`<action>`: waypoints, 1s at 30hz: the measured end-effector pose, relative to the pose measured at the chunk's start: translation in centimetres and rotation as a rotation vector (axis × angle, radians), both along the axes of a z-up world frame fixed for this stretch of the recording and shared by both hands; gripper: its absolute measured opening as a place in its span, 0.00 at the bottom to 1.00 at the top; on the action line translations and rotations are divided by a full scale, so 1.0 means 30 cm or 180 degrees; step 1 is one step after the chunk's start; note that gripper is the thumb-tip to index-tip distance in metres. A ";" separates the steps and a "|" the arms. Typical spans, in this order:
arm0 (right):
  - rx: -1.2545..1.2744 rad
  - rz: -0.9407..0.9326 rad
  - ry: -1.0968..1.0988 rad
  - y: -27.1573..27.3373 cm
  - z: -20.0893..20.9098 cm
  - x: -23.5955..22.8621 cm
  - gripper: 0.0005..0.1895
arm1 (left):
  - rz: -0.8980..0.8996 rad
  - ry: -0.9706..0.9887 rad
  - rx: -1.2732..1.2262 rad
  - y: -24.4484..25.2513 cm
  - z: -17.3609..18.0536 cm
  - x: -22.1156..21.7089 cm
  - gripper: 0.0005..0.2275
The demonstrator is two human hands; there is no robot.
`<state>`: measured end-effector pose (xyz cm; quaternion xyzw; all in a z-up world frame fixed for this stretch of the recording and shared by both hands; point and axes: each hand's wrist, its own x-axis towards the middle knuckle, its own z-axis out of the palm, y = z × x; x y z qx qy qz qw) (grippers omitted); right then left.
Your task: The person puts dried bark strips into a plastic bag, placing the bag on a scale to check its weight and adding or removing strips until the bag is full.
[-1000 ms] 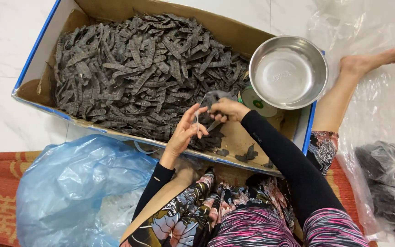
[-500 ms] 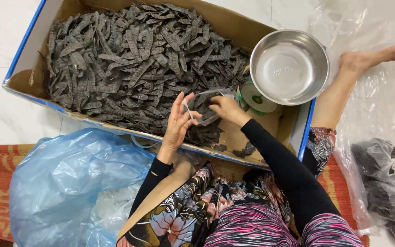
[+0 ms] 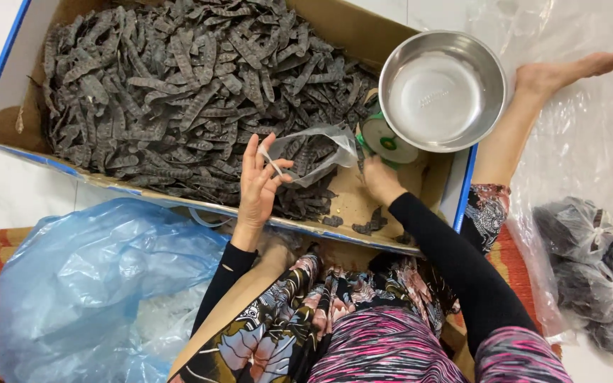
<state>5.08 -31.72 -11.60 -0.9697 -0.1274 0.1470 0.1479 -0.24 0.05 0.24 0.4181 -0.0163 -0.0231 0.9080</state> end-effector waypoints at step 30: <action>-0.0852 0.0260 0.0404 -0.196 -0.229 -0.059 0.16 | -0.0125 -0.0036 -0.0056 0.002 0.000 -0.011 0.39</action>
